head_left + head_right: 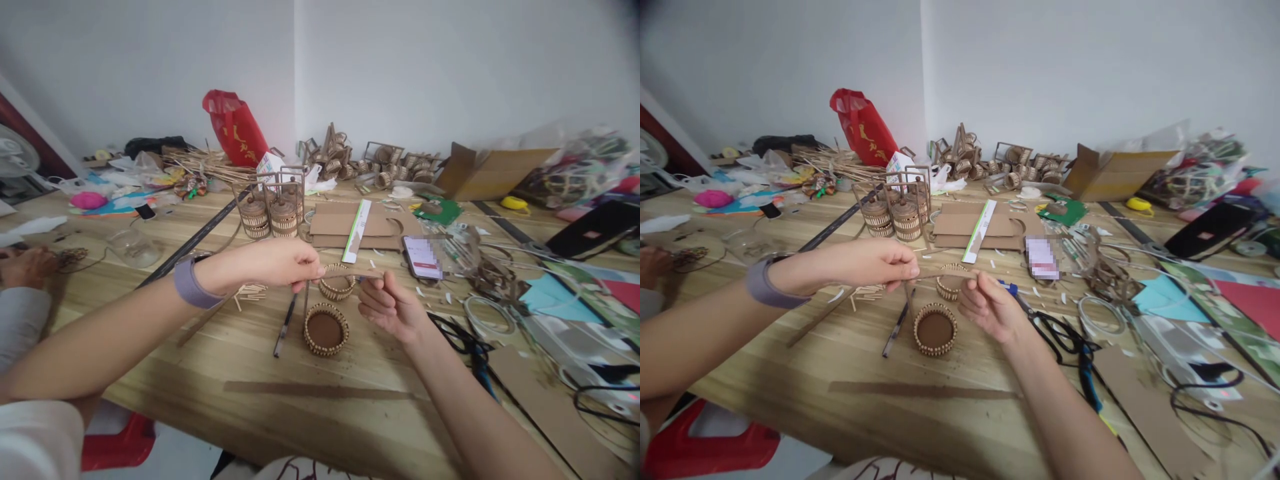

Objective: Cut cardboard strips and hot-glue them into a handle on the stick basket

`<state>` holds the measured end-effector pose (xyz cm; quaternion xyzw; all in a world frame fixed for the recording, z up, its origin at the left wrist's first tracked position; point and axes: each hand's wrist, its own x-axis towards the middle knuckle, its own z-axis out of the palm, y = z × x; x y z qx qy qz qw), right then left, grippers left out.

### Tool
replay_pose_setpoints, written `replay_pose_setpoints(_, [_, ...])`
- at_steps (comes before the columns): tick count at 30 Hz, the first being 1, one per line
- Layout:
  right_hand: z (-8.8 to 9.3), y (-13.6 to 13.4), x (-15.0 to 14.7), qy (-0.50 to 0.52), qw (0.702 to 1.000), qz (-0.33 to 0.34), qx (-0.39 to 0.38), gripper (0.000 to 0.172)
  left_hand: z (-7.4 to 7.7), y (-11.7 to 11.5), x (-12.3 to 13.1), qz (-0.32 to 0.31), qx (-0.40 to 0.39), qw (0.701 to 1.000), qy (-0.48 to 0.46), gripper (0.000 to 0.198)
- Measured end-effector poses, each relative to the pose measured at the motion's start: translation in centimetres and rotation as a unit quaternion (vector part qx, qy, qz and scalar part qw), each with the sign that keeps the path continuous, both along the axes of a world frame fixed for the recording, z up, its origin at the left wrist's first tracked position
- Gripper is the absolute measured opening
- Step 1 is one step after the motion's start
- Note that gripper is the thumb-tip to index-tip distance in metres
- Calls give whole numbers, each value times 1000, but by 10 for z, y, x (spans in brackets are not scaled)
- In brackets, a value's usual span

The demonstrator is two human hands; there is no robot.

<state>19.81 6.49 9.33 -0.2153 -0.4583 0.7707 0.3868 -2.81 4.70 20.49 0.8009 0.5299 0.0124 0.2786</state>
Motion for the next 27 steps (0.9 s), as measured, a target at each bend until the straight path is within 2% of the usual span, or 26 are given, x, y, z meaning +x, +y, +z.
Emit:
replay_pose_setpoints(6, [18,0,10,-31,999,-23,10,35,0,3,15,-16,95,995,4,35])
replay_pose_setpoints(11, [23,5,15,-62,997,-26,35,39,2,5,46,-54,61,996,-33,35])
replay_pose_setpoints(14, [17,9,18,-79,993,-39,75,42,0,8,55,-61,30,996,-52,37])
replay_pose_setpoints(18, [0,9,26,-99,989,-41,106,47,-4,12,54,-49,18,996,-71,38])
replay_pose_setpoints(20, [-11,6,29,-147,978,-29,144,40,-5,13,52,-44,19,996,-71,38])
replay_pose_setpoints(21, [-17,4,30,-194,961,-14,195,34,-5,13,52,-43,20,996,-70,38])
replay_pose_setpoints(22, [-23,1,30,-251,930,8,268,29,-5,12,51,-42,21,997,-68,38])
replay_pose_setpoints(23, [-29,-1,30,-313,879,36,358,26,-4,11,51,-40,22,997,-66,38])
replay_pose_setpoints(25, [-41,-6,27,-408,749,82,515,21,-3,10,52,-37,21,997,-60,38])
replay_pose_setpoints(26, [-46,-9,25,-432,703,91,557,18,-2,9,53,-37,20,998,-56,38])
replay_pose_setpoints(27, [-50,-12,22,-448,674,93,580,16,-2,9,53,-37,21,998,-53,38])
